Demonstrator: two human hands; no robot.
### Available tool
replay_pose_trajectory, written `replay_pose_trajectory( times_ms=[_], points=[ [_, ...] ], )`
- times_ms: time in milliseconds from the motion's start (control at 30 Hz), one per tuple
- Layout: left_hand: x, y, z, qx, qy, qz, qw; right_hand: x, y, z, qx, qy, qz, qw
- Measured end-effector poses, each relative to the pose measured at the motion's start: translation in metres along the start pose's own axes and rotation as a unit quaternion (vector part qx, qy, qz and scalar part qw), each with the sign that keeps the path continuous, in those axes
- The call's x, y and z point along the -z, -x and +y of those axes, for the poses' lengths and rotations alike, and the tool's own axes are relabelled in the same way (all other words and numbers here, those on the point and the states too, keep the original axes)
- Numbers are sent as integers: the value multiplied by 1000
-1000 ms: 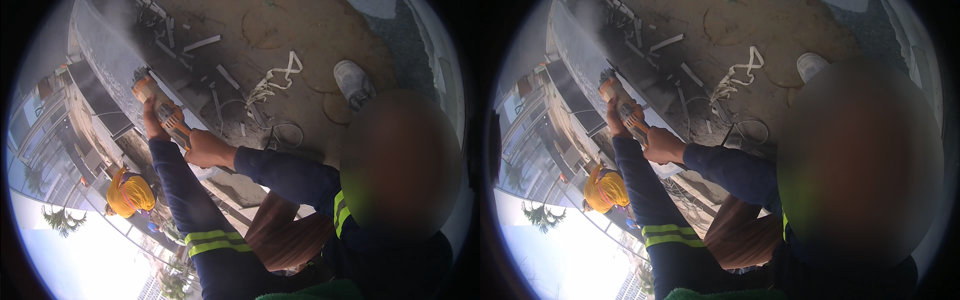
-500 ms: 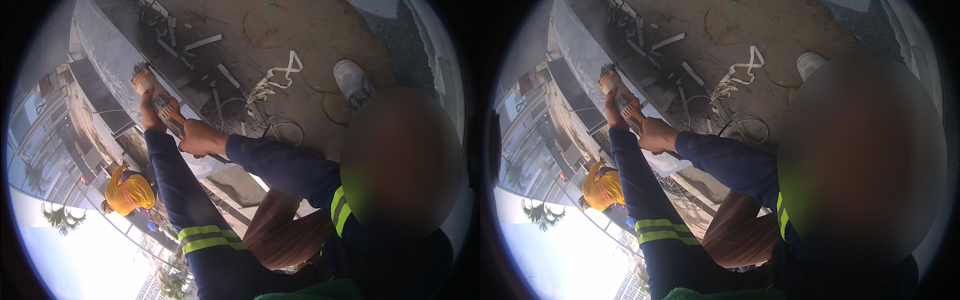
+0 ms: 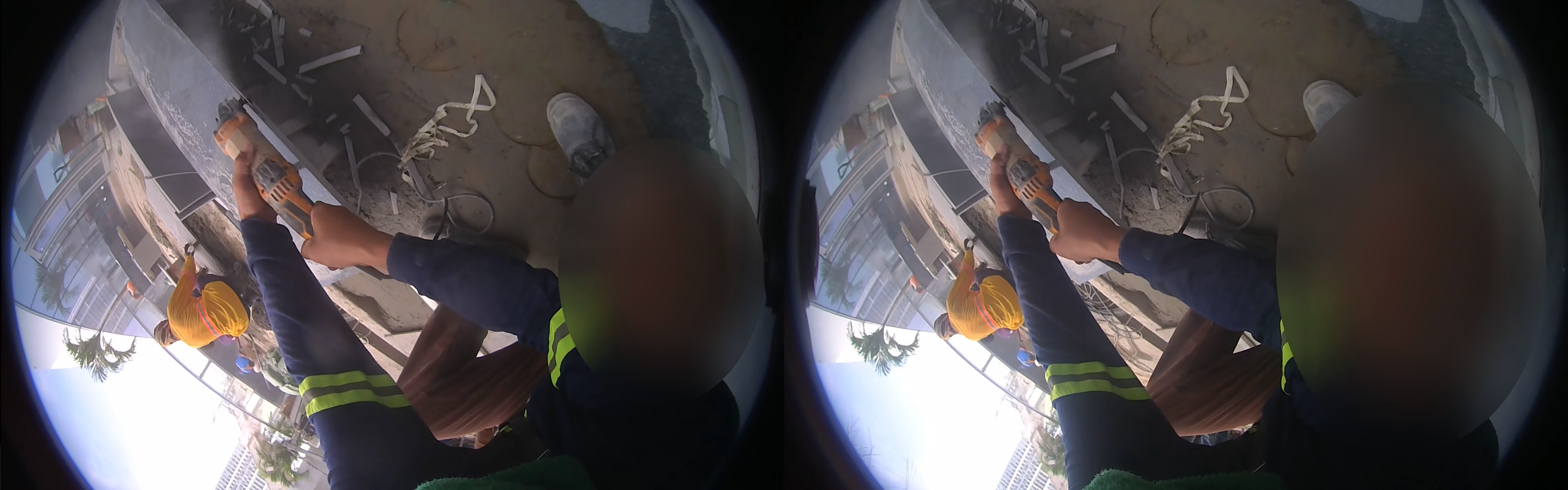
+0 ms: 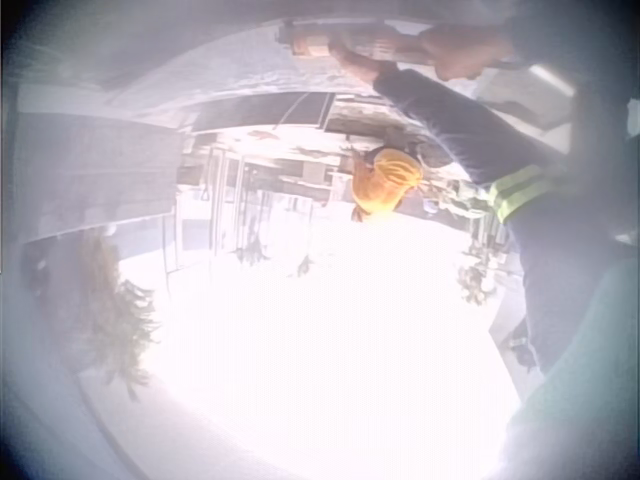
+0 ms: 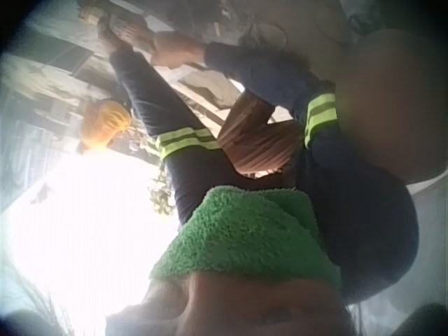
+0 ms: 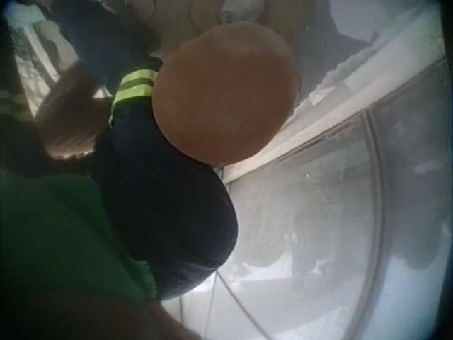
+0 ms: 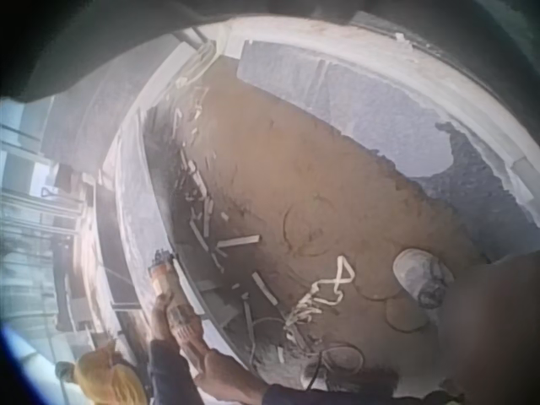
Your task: The person uses an angle grinder to grind a concrete surface, creating dust and debris. The person maintains a steady grip on the tool while moving it across the surface.
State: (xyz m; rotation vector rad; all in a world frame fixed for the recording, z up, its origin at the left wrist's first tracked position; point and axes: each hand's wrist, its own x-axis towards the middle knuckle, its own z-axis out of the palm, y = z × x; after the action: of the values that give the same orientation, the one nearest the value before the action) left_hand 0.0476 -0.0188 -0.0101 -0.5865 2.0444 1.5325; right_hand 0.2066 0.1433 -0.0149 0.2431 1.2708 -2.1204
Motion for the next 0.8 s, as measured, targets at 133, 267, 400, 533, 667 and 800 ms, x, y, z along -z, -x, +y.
replay_pose_trajectory(
  times_ms=[133, 267, 400, 533, 667, 800],
  points=[
    [7, -13, 6, 7, -5, -4, 1000, -1, -12, -2, 7, -23, -9, 1000],
    [1, -17, 13, 5, -8, -3, 1000, -2, -23, -4, 4, -47, -9, 999],
    [-4, -20, 19, 8, -16, -3, 1000, 3, -26, -10, -15, -59, -17, 998],
    [0, -17, 15, -1, -20, -2, 1000, 3, -18, -12, -19, -50, -33, 998],
    [0, -4, 6, 3, -11, -17, 1000, -3, -9, 2, -7, -19, -14, 1000],
    [3, 4, -5, -13, 6, -13, 1000, -7, 3, 8, 1, -6, 10, 1000]
  ],
)
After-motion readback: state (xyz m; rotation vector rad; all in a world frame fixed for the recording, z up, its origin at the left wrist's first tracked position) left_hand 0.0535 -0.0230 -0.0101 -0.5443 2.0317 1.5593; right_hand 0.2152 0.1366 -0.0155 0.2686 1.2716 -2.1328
